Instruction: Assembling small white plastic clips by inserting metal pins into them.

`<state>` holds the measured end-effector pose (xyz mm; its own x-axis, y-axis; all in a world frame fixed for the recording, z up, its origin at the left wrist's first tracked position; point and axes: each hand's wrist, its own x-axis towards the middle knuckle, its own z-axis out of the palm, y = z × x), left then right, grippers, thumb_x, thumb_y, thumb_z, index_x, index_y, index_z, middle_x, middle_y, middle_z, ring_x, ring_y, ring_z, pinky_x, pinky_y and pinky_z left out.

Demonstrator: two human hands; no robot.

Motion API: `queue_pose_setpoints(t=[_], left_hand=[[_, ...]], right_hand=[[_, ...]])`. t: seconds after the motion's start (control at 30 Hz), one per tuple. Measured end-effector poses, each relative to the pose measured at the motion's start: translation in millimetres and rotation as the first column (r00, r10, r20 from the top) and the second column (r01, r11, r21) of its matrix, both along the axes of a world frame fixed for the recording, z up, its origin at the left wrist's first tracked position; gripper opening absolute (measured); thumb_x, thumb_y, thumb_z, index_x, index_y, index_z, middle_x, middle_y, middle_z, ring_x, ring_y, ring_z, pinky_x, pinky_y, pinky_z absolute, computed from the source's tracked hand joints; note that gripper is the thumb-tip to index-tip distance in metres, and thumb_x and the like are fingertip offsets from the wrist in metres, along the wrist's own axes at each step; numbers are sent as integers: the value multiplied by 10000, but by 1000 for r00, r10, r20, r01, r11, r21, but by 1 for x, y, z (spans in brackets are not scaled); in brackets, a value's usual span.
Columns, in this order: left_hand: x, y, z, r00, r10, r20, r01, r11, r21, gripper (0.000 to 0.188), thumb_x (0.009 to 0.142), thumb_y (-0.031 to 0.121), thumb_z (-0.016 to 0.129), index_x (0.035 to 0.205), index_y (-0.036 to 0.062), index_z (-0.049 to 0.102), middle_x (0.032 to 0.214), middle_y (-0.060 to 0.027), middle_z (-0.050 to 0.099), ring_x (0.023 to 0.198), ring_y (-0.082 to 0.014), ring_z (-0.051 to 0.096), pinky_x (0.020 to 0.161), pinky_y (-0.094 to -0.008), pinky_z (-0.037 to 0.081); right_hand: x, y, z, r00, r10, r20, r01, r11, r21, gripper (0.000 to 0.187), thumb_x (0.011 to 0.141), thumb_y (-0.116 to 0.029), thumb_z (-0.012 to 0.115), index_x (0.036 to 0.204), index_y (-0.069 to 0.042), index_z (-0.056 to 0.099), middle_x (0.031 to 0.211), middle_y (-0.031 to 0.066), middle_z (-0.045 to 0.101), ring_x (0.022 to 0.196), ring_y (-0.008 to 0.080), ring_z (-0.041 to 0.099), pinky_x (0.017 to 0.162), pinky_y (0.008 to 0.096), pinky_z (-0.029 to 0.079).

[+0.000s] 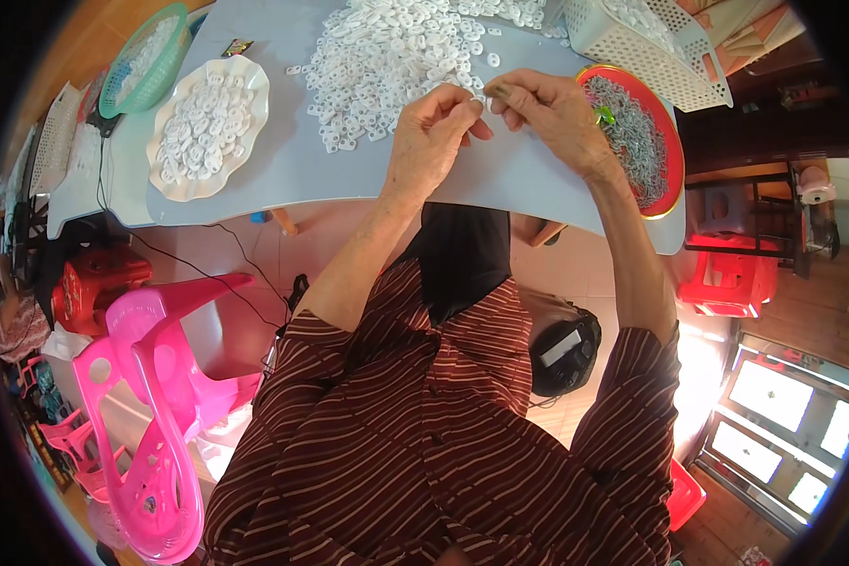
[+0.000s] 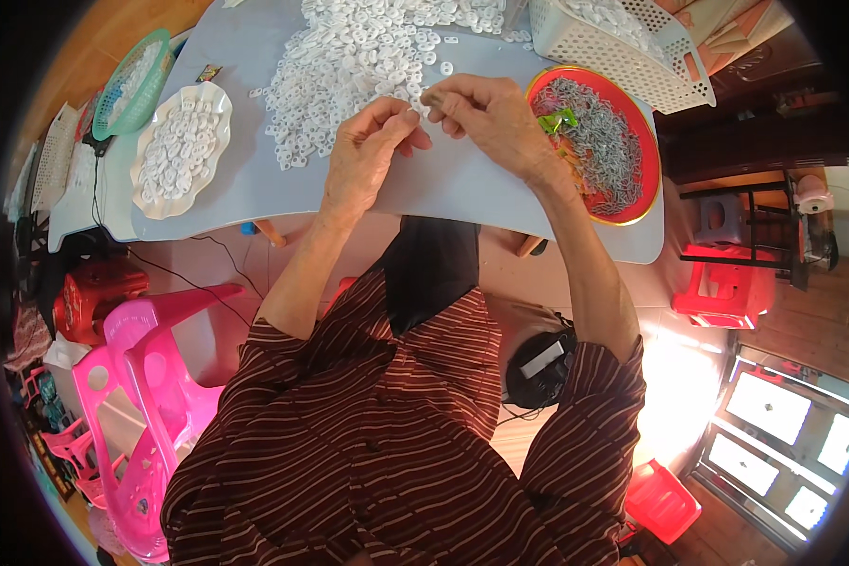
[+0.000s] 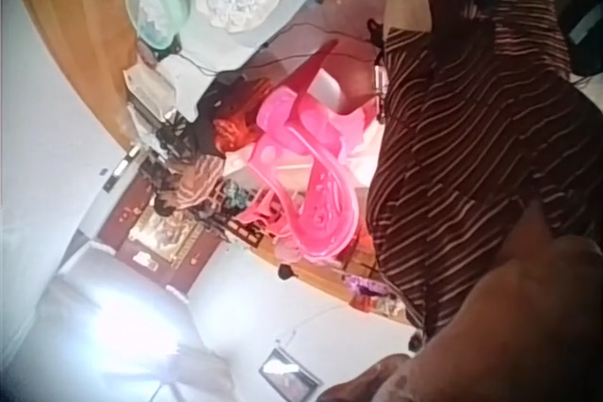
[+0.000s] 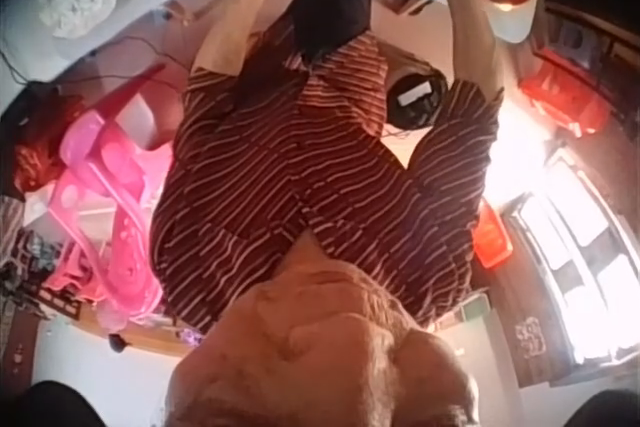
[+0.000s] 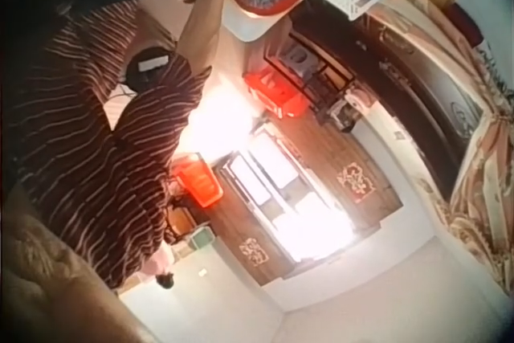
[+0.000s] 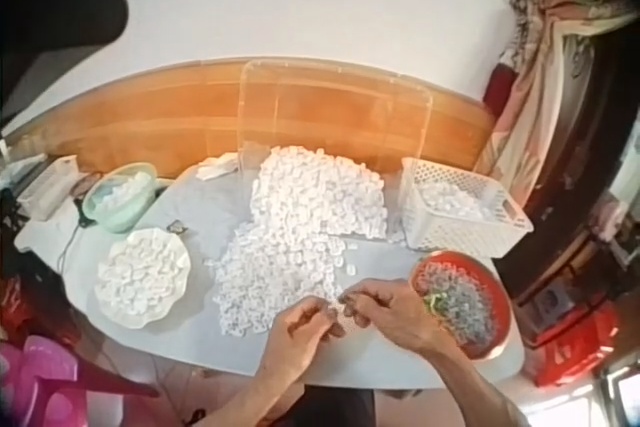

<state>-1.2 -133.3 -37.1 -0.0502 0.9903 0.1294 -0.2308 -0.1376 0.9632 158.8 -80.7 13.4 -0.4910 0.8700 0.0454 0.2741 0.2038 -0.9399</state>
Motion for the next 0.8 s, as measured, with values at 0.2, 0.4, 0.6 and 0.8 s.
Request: queue_pose_setpoints(t=[0.2,0.4,0.6,0.8], left_hand=[[3,-4,-3,1000,-15,-2,15,1000,27,184,894,172,533,865,7,609,695,-40,645,627,-59,507,598,-214,416],[2,-4,-3,999,-33,-23,33,999,3,170,875,165,551,871,4,605,709,-42,649,640,-58,526,604,-213,422],[5,-9,1,996,-32,82,34,999,-22,114,847,109,571,829,2,606,688,-29,621,644,-69,545,610,-217,428],[2,-10,-2,986,2,168,2,1000,-28,100,845,97,569,812,10,605,664,-13,592,644,-71,546,612,-210,418]], right_hand=[[2,-5,2,994,58,97,-59,998,11,197,906,-194,588,926,-17,673,694,-9,606,627,48,515,540,212,412],[-1,-5,-3,994,30,107,-36,998,60,184,876,-188,607,876,-18,678,648,-5,603,594,52,511,539,218,422],[23,17,19,893,-193,406,1,904,428,147,816,-144,605,838,-16,673,688,101,636,578,154,580,599,282,479],[29,8,23,714,-164,681,-262,839,477,115,772,-102,614,805,2,649,634,118,574,551,203,539,566,320,442]])
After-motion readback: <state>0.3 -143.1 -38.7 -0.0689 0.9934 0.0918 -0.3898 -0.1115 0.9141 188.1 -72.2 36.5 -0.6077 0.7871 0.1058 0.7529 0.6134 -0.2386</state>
